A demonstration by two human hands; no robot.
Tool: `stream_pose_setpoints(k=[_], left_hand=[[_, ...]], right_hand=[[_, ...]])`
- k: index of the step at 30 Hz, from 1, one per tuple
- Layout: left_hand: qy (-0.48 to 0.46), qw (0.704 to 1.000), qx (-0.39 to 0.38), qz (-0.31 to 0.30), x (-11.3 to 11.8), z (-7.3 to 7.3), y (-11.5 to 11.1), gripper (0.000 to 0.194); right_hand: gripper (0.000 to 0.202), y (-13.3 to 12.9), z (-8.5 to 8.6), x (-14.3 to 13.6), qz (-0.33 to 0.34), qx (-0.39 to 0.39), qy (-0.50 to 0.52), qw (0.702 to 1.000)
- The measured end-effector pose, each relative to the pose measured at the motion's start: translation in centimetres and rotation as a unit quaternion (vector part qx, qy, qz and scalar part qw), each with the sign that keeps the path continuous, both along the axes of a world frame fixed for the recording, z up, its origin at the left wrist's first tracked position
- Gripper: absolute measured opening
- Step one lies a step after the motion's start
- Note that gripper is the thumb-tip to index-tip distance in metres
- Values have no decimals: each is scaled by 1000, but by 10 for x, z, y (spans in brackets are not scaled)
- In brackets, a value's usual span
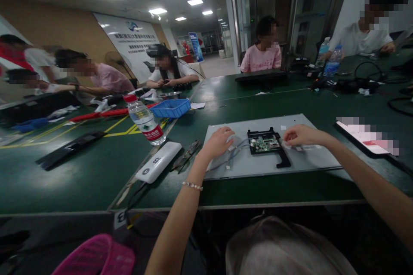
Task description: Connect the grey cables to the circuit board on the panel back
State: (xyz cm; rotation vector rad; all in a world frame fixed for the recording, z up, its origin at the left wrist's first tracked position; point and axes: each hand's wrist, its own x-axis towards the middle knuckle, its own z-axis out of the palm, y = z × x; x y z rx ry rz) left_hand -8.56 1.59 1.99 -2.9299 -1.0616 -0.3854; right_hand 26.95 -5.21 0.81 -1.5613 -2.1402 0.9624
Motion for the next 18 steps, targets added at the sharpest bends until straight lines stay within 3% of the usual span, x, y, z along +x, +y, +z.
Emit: stream_pose_setpoints(k=[9,13,18], left_hand=[[-3,1000,13,-15,-1,-1,1,31],[-9,1000,10,-15,0,-1,1,30],[1,1000,4,-5,0,-2,1,30]], right_hand=[[25,14,-14,57,-94,35,-79,992],[38,18,-16,54,-140,105,-94,980],[39,23,-17,32,-59,218,-130,965]])
